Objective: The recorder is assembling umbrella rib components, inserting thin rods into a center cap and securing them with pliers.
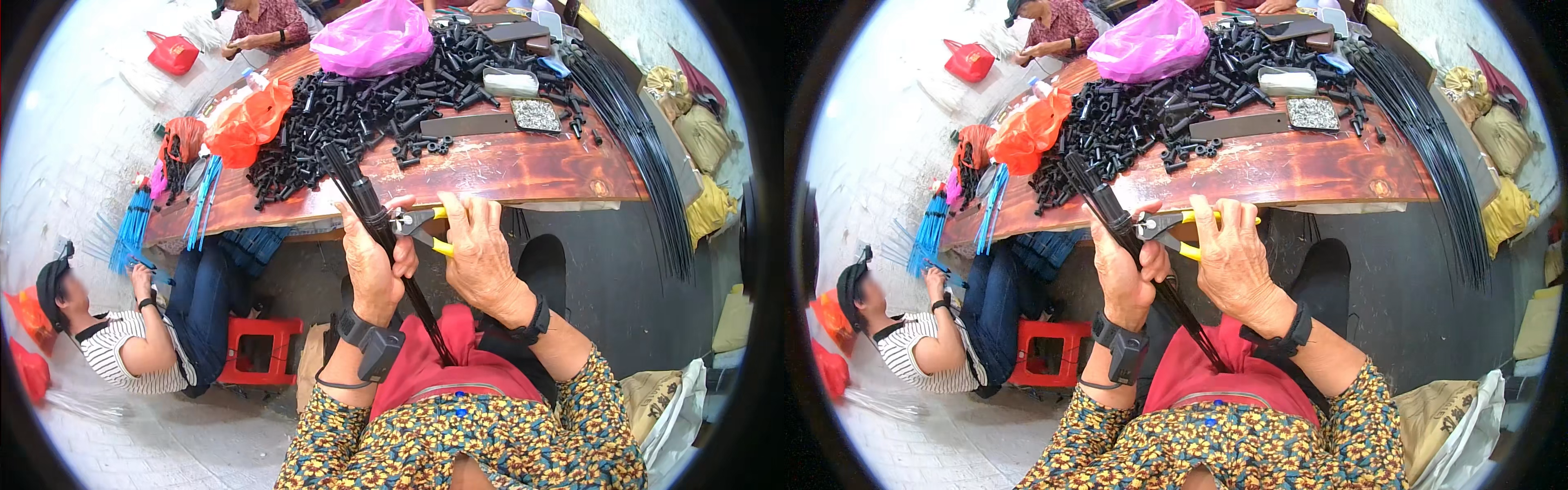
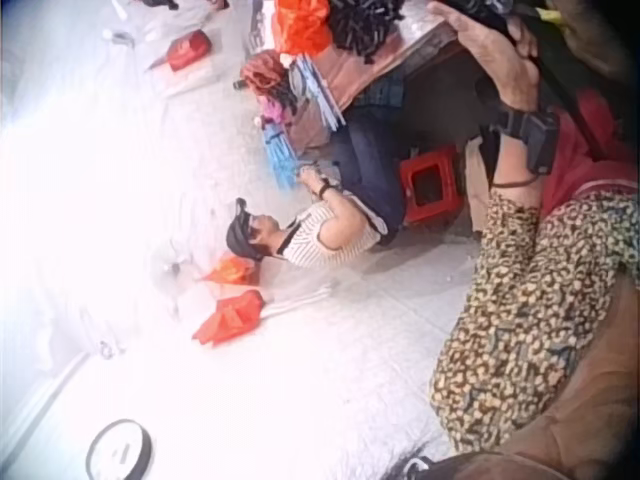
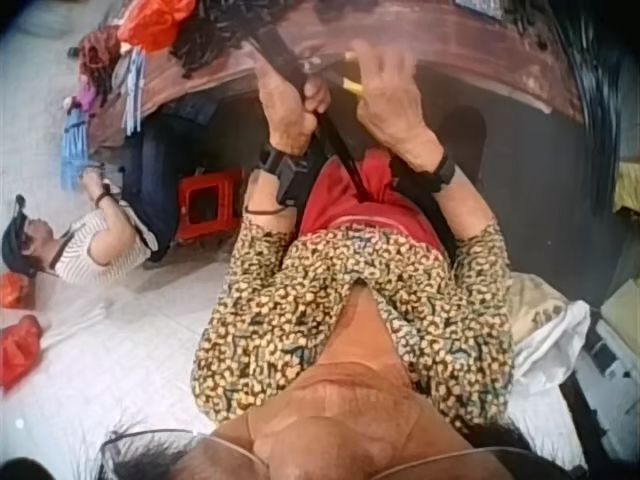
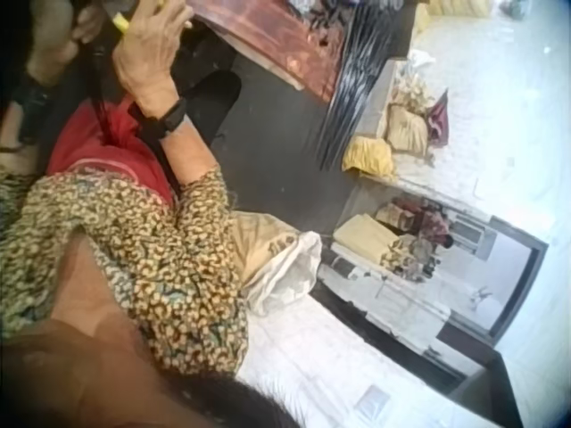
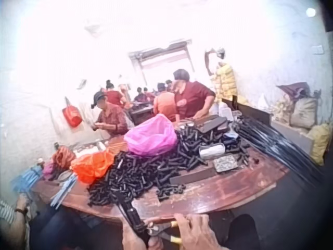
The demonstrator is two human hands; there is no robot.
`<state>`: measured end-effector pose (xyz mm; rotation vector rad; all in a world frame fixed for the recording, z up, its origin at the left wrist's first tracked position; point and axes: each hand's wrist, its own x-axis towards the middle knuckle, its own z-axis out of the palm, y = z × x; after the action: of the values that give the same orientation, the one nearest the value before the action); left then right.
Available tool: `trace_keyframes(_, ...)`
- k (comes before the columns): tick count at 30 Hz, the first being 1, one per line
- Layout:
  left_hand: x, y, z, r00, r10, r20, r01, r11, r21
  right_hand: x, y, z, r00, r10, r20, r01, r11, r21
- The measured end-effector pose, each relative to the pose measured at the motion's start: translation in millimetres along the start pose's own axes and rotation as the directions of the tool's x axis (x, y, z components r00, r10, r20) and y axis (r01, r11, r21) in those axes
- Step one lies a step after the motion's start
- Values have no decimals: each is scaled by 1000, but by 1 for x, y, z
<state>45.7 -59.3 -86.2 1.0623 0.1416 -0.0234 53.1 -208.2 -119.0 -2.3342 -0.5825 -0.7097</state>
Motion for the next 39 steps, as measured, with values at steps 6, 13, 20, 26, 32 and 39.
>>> trace_keyframes(6,-1,-2,0,997,3,79,1,999,-45,11,19,-17,991,-107,-84,91,981,-173)
trace_keyframes(13,-14,-7,10,953,218,209,-245,963,114,57,54,-75,63,-366,929,-842,480,246)
trace_keyframes(20,-16,-5,16,972,158,175,-181,975,126,45,28,-98,787,-249,565,330,943,-43)
trace_keyframes(26,-16,-8,21,950,169,261,-168,985,-24,46,44,-98,153,-249,956,-831,492,261)
trace_keyframes(32,-18,-5,21,964,124,236,-156,980,121,43,36,-106,596,-141,791,-73,971,228)
trace_keyframes(39,-17,-6,22,944,147,294,-170,984,54,46,33,-116,291,-130,948,-754,579,311)
